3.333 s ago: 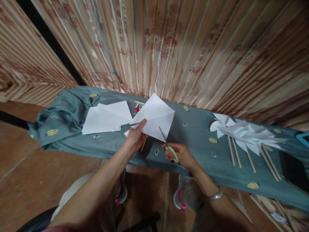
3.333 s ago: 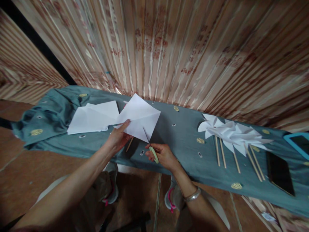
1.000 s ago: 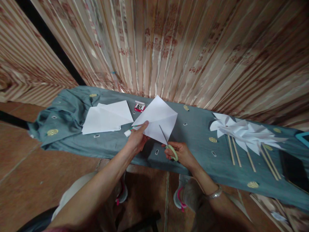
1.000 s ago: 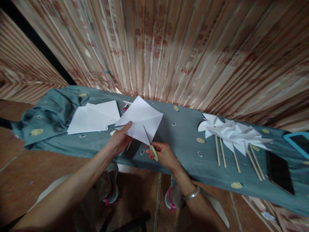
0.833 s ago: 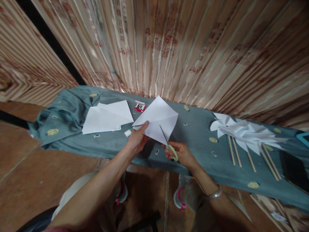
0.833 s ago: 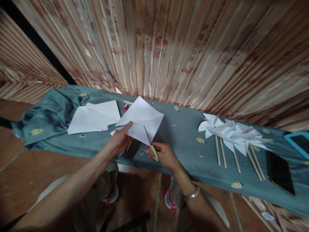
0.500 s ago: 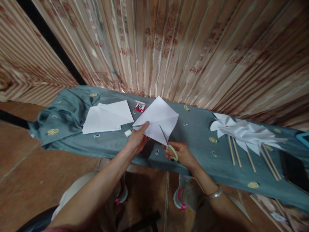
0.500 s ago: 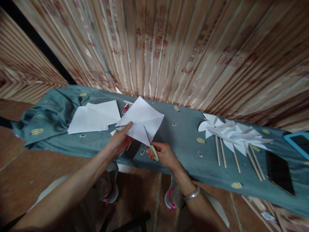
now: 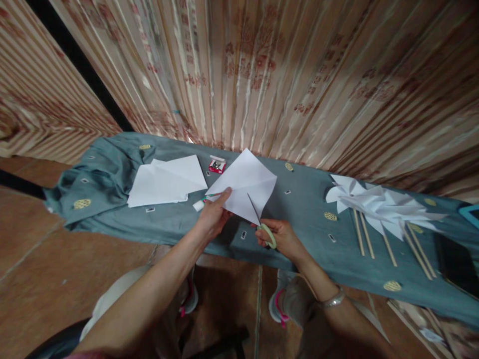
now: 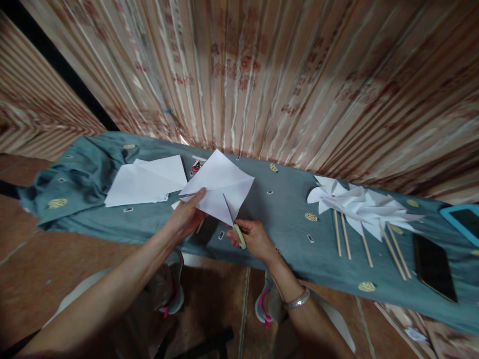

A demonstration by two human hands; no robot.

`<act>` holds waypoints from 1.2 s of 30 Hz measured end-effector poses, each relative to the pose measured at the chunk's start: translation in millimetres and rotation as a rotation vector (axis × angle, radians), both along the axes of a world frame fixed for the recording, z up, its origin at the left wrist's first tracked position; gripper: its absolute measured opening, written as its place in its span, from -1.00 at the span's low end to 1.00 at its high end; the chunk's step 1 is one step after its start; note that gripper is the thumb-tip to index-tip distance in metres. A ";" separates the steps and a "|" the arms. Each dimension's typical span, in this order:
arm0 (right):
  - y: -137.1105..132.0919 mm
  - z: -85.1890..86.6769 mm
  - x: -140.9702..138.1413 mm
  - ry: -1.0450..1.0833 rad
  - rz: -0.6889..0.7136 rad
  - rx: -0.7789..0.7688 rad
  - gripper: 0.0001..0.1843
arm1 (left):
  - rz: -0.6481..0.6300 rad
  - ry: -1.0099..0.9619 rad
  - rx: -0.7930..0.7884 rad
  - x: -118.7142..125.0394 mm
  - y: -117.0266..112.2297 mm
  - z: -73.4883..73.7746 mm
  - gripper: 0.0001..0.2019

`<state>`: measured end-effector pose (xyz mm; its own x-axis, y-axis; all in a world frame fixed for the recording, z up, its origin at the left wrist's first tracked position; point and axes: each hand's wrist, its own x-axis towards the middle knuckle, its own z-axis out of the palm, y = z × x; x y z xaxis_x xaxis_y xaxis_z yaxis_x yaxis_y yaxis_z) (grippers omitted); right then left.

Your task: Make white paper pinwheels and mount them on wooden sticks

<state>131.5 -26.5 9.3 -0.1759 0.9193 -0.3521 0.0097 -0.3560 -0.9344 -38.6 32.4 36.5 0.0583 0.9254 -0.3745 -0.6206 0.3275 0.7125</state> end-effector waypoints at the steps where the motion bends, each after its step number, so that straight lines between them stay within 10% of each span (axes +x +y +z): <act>1: -0.1 0.1 0.0 -0.001 -0.001 0.000 -0.56 | 0.001 0.001 -0.004 0.0 0.0 0.3 -0.89; 36: -0.3 -0.7 -0.6 0.005 0.008 0.008 -0.56 | -0.017 -0.040 0.015 -0.4 0.4 -2.7 -0.90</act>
<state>130.9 -26.7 8.6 -0.1850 0.9206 -0.3440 0.0082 -0.3486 -0.9373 -39.0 32.8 33.8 0.0890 0.9295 -0.3579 -0.6432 0.3280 0.6918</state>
